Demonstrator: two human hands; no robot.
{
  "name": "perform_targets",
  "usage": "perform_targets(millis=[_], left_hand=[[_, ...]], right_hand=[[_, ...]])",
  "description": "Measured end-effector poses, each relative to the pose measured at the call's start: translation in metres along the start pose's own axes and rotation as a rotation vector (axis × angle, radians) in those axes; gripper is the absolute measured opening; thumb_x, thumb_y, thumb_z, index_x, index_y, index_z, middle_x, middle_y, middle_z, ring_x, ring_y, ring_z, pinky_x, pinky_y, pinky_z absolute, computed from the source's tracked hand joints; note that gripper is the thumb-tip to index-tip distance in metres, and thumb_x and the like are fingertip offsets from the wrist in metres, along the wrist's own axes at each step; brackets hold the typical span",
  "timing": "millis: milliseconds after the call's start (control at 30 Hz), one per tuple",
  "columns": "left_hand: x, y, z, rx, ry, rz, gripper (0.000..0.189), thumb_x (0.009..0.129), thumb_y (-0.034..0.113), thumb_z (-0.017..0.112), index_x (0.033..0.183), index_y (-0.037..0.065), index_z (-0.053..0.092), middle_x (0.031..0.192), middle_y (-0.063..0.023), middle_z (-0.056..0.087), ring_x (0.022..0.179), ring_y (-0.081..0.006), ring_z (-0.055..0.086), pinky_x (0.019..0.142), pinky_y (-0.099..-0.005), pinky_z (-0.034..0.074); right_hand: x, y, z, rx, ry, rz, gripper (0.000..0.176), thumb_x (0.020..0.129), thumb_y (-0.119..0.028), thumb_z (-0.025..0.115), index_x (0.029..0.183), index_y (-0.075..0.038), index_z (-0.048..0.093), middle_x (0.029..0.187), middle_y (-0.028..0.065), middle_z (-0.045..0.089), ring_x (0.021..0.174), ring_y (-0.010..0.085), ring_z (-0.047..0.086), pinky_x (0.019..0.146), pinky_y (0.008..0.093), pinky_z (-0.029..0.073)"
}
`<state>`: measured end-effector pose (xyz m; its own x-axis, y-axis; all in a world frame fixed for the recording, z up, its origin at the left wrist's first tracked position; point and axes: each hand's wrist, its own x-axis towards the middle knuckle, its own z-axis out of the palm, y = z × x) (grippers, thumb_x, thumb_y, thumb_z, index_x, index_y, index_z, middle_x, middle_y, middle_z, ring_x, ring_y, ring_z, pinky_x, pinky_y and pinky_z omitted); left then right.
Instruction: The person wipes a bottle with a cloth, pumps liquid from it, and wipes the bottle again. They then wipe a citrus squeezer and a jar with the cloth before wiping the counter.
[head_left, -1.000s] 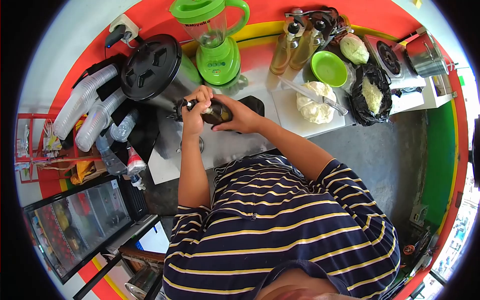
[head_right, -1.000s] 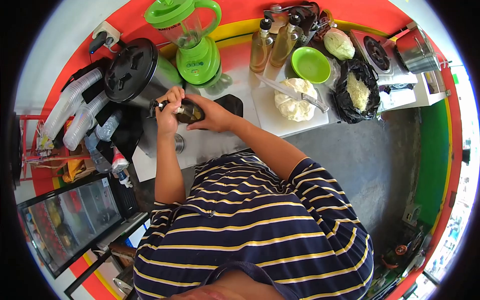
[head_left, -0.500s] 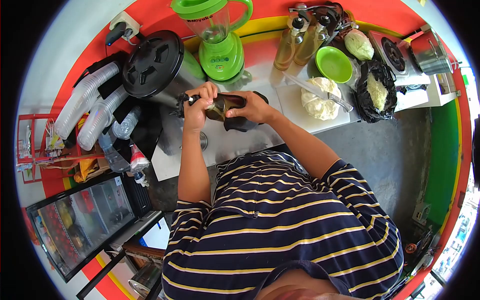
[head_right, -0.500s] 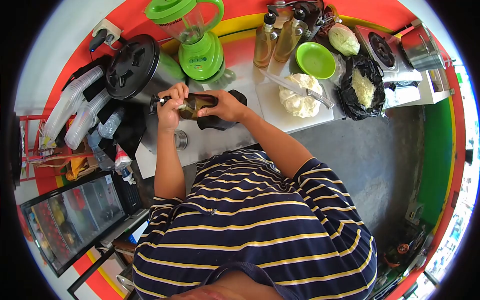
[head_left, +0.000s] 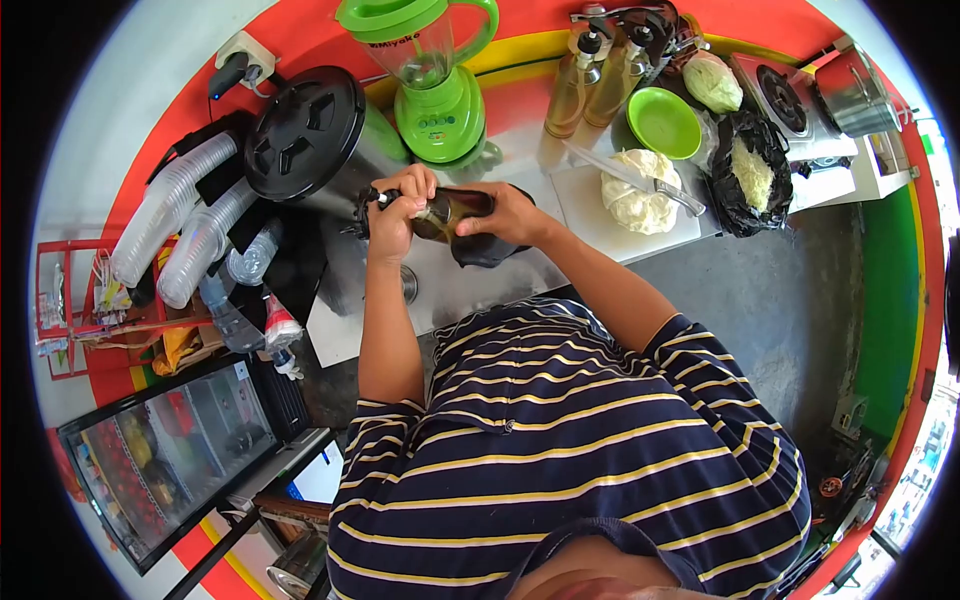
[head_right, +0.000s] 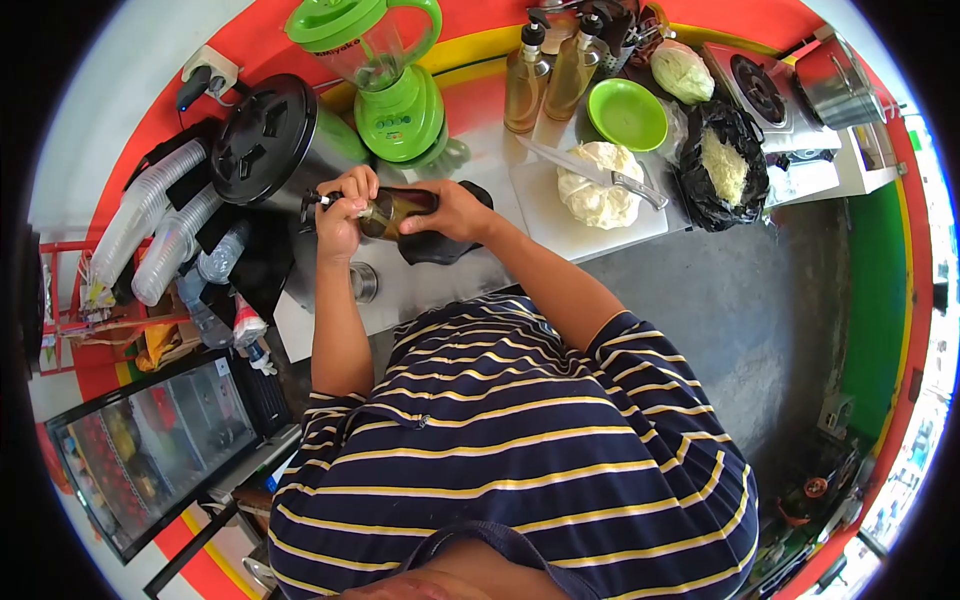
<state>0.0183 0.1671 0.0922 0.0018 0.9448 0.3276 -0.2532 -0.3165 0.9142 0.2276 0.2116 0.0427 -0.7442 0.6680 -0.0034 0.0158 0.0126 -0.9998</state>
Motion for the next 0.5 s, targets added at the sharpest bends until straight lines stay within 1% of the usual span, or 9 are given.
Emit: perform_targets(millis=[67,100,200,233,300,333,400,433,500], left_hand=[[-0.001,-0.001,-0.003,-0.009,-0.005,0.016,0.031,0.070,0.013,0.061,0.057,0.007,0.033,0.064,-0.0061,0.040,0.077,-0.0228,0.041,0.073,-0.0329,0.035],[-0.001,0.000,-0.003,-0.020,0.002,0.024,0.032,0.069,0.013,0.061,0.057,0.007,0.033,0.064,-0.0061,0.040,0.077,-0.0227,0.041,0.073,-0.0330,0.035],[-0.004,0.004,0.002,-0.032,0.015,0.009,0.031,0.069,0.014,0.061,0.057,0.007,0.033,0.064,-0.0057,0.039,0.077,-0.0226,0.041,0.073,-0.0329,0.035],[-0.003,0.004,0.004,-0.018,0.003,-0.001,0.031,0.068,0.014,0.061,0.057,0.007,0.033,0.064,-0.0057,0.039,0.077,-0.0227,0.041,0.072,-0.0328,0.035],[-0.002,0.003,0.006,-0.011,-0.010,-0.017,0.031,0.068,0.014,0.061,0.057,0.007,0.033,0.064,-0.0056,0.038,0.076,-0.0227,0.041,0.072,-0.0327,0.035],[0.000,0.002,0.006,0.000,0.001,-0.019,0.030,0.068,0.014,0.061,0.057,0.006,0.034,0.064,-0.0057,0.038,0.076,-0.0227,0.041,0.072,-0.0327,0.035],[0.000,0.002,0.007,0.017,0.016,-0.014,0.029,0.067,0.014,0.061,0.057,0.006,0.034,0.064,-0.0059,0.038,0.076,-0.0227,0.041,0.071,-0.0326,0.035],[0.001,0.003,0.008,0.010,0.011,-0.020,0.029,0.067,0.014,0.060,0.057,0.006,0.034,0.064,-0.0059,0.038,0.076,-0.0226,0.041,0.071,-0.0325,0.034],[0.001,0.003,0.004,0.007,0.001,-0.020,0.029,0.067,0.013,0.060,0.057,0.006,0.034,0.064,-0.0059,0.038,0.076,-0.0225,0.041,0.071,-0.0324,0.034]], right_hand=[[-0.010,0.026,-0.004,-0.019,0.028,-0.001,0.067,0.084,-0.029,0.090,0.140,-0.003,0.066,0.123,0.0104,0.075,0.110,0.0156,0.066,0.105,0.0324,0.049],[-0.015,0.032,-0.006,-0.032,0.045,0.070,0.066,0.083,-0.029,0.090,0.139,-0.002,0.067,0.124,0.0109,0.075,0.111,0.0158,0.066,0.105,0.0320,0.048],[-0.016,0.046,-0.011,0.027,0.033,0.117,0.065,0.083,-0.029,0.090,0.138,-0.002,0.068,0.122,0.0107,0.076,0.110,0.0160,0.066,0.104,0.0324,0.049],[-0.013,0.030,-0.010,0.026,0.032,0.120,0.065,0.083,-0.029,0.090,0.138,-0.002,0.068,0.122,0.0107,0.076,0.110,0.0160,0.066,0.104,0.0324,0.049],[-0.003,-0.002,-0.002,-0.092,0.051,0.061,0.068,0.081,-0.030,0.092,0.138,-0.002,0.068,0.120,0.0110,0.076,0.109,0.0165,0.067,0.102,0.0334,0.050],[0.000,-0.005,0.001,-0.093,0.051,0.065,0.068,0.081,-0.030,0.092,0.138,-0.002,0.068,0.120,0.0110,0.076,0.109,0.0165,0.067,0.102,0.0334,0.050],[0.006,-0.012,0.007,-0.014,0.075,-0.065,0.069,0.080,-0.031,0.092,0.137,-0.001,0.068,0.118,0.0116,0.076,0.108,0.0174,0.067,0.100,0.0346,0.050],[0.004,0.003,0.006,-0.004,0.075,-0.002,0.070,0.081,-0.032,0.092,0.138,-0.002,0.067,0.123,0.0121,0.075,0.111,0.0181,0.067,0.102,0.0347,0.050],[-0.008,0.034,-0.002,-0.033,0.084,0.016,0.070,0.081,-0.032,0.092,0.139,-0.002,0.066,0.125,0.0121,0.075,0.113,0.0189,0.068,0.104,0.0347,0.050]])
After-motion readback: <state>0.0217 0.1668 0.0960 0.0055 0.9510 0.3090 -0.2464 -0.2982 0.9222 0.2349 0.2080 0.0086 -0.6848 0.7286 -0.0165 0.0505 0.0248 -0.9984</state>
